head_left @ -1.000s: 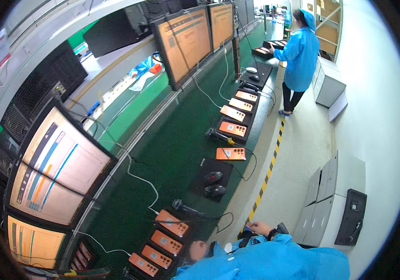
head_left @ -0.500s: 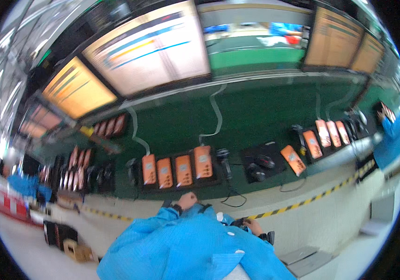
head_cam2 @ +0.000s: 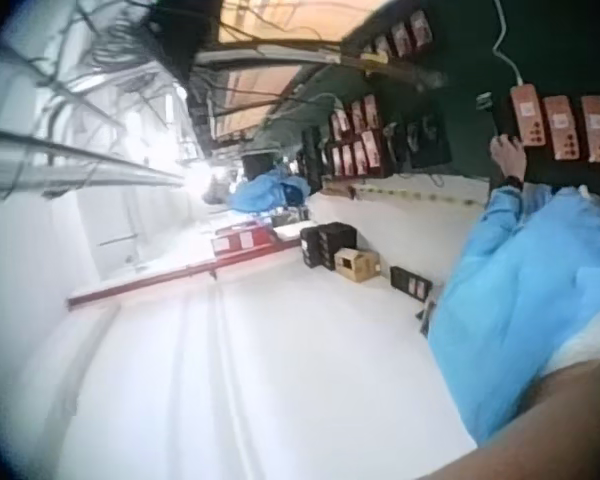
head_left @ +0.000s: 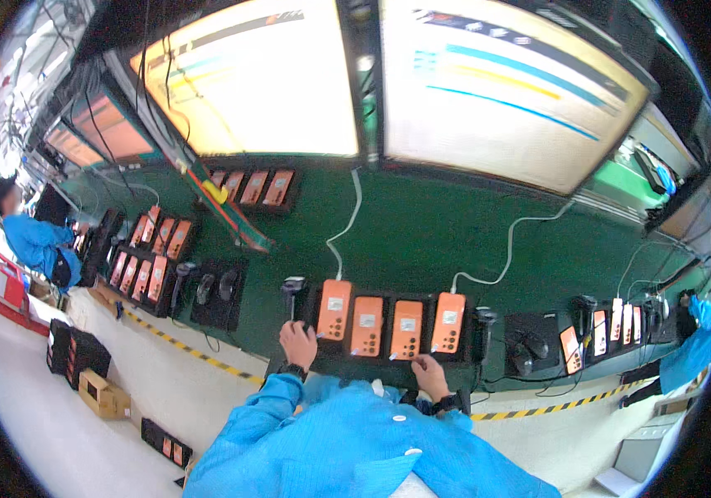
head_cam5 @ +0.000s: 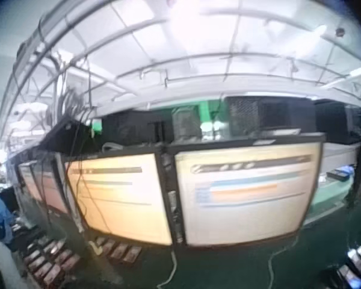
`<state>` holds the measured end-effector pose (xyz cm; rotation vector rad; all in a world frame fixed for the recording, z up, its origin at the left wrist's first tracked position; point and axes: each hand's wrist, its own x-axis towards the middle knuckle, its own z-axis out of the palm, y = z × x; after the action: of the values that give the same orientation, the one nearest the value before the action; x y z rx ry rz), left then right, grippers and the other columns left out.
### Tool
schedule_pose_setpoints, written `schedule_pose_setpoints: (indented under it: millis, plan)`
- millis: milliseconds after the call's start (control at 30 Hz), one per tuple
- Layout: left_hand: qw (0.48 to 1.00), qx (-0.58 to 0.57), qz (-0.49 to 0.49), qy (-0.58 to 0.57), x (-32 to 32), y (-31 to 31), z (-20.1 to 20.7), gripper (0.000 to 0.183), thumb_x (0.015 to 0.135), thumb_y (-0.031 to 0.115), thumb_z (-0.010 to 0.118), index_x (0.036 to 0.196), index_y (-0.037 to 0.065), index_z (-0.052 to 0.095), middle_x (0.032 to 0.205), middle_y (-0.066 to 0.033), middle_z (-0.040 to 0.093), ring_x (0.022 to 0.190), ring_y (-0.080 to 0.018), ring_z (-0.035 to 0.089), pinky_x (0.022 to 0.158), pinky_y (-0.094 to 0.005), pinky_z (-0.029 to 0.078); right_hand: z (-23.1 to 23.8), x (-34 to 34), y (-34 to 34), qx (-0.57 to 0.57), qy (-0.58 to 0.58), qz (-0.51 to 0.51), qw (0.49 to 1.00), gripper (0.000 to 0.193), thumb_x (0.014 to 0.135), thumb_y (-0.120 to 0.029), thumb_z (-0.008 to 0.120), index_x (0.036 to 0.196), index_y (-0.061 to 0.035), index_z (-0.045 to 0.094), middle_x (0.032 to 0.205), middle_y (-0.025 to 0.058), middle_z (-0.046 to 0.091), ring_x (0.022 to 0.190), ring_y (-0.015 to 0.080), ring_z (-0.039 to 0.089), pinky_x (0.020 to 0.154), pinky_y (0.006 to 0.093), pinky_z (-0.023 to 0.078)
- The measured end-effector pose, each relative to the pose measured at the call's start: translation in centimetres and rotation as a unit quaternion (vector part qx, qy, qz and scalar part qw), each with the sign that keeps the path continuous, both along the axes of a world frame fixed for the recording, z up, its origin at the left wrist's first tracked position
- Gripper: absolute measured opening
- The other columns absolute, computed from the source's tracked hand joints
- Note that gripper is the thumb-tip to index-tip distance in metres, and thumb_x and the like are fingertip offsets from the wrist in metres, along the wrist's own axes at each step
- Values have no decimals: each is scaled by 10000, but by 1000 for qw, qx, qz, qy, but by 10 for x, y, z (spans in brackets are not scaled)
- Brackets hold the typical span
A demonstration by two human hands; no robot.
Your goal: The recorder is testing and initializing orange industrial handheld devices by scanning barcodes and plugging in data/power cables at a factory station.
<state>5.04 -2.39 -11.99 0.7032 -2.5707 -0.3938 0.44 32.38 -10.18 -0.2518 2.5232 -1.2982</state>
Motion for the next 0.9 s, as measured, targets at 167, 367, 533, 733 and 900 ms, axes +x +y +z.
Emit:
schedule_pose_setpoints:
  millis: [167, 367, 533, 733, 900]
  plan:
    - [998, -20, -11, -59, 3, -14, 6, 264, 856, 246, 569, 1029, 47, 552, 1121, -128, 509, 1059, -315, 474, 938, -448, 345, -1, -6, -29, 9, -98, -40, 994, 232, 856, -149, 588, 1023, 7, 627, 909, 157, 675, 850, 234, 652, 760, 341, 499]
    - [997, 20, -35, -62, 2, -34, -4, 240, 863, 214, 550, 1054, 70, 546, 1137, -130, 498, 1085, -316, 450, 946, -469, 316, 18, -8, -45, 134, -146, -5, 980, 302, 839, -224, 605, 1035, 4, 630, 920, 173, 670, 884, 280, 653, 764, 355, 501]
    - [998, 46, -42, -19, -11, -49, 16, 326, 780, 226, 619, 1050, 54, 553, 1052, -170, 535, 1059, -352, 477, 896, -486, 351, 24, -26, -59, 134, -133, 80, 979, 301, 850, -276, 575, 1042, -50, 628, 980, 195, 648, 932, 363, 624, 796, 412, 504]
    - [975, 200, 54, -85, -55, -81, 28, 478, 796, 222, 648, 1155, -28, 456, 1162, -232, 502, 1072, -401, 508, 902, -473, 406, 35, -35, -72, 136, -150, 65, 977, 309, 880, -279, 568, 1032, -15, 614, 991, 179, 661, 933, 341, 631, 804, 405, 496]
    - [978, 182, 68, -71, -56, -118, -16, 434, 841, 201, 576, 1151, -75, 451, 1119, -270, 544, 1046, -418, 539, 857, -466, 444, 10, -16, -66, 126, -185, 45, 974, 333, 873, -271, 564, 1089, -21, 603, 1011, 176, 662, 955, 317, 634, 831, 393, 495]
